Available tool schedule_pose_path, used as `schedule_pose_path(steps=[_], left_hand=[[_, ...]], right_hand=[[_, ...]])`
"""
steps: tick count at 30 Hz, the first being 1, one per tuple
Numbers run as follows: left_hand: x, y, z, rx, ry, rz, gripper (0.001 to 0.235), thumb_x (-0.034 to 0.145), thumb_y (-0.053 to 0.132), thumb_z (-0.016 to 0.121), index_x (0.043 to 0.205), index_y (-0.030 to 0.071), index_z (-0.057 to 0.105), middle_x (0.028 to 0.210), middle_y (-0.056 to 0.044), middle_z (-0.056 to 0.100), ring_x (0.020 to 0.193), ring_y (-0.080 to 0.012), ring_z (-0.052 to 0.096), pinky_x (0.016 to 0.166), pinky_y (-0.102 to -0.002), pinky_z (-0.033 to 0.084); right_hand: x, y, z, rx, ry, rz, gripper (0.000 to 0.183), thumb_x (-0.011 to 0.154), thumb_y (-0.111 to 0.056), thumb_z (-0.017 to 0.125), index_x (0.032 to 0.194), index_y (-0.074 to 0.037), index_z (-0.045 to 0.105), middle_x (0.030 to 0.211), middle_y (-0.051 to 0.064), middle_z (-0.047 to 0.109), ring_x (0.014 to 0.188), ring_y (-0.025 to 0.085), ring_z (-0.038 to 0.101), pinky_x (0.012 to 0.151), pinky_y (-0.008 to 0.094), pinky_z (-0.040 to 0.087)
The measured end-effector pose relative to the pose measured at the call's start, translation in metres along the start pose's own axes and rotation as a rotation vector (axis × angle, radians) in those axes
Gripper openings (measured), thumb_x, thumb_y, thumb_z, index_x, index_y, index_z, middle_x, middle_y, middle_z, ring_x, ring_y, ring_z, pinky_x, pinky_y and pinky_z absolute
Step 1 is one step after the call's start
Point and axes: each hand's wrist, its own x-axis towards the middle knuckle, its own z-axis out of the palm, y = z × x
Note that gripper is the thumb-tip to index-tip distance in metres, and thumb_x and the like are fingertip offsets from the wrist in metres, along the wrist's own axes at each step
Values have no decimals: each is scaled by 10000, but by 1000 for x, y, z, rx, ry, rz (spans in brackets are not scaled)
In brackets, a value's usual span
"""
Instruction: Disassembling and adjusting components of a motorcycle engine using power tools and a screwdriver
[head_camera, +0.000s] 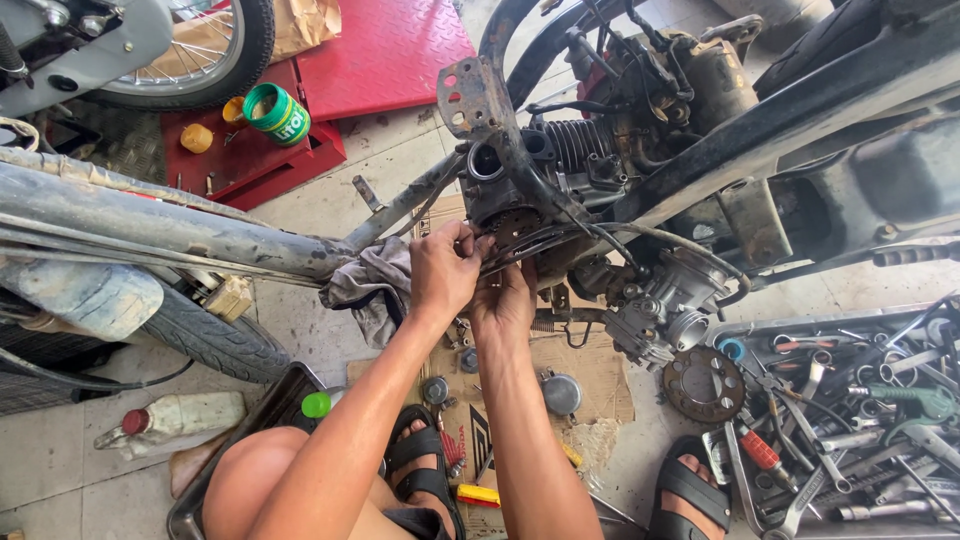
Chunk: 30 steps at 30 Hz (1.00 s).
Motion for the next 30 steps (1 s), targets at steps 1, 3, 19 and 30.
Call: schedule_pose_path(steps=[1, 3, 19, 30], left_hand=[[0, 0, 0, -1, 16, 1, 348, 811, 158, 808, 617, 106, 523, 878, -146, 778, 763, -367, 752, 623, -379, 564], [1, 2, -1, -2, 20, -4, 350, 811, 155, 807, 613, 107, 522, 877, -144, 780, 758, -361, 754, 620, -377, 562], [6, -11, 6, 121, -66, -10, 331, 769, 222, 838, 608, 135, 562, 626, -132, 684, 652, -380, 706, 576, -387, 529], [6, -7, 7, 255, -117, 103, 304, 798, 245, 815, 642, 155, 570, 615, -145, 660, 693, -423, 698, 610, -480, 529]], right_hand=[[2, 0, -1, 7, 2, -6, 437, 804, 121, 769, 1113, -153, 624, 954, 173, 746, 846, 272, 742, 792, 412, 680], [-1, 0, -1, 2, 4, -3, 446, 801, 126, 765, 1119, -150, 619, 960, 168, 744, 847, 268, 742, 789, 409, 680], [-8, 3, 3, -125, -59, -85, 359, 846, 88, 751, 1126, -118, 659, 993, 106, 709, 938, 229, 719, 854, 376, 674], [19, 19, -18, -382, -134, -371, 152, 905, -44, 769, 1054, -47, 736, 904, 121, 758, 852, 188, 745, 791, 319, 653]])
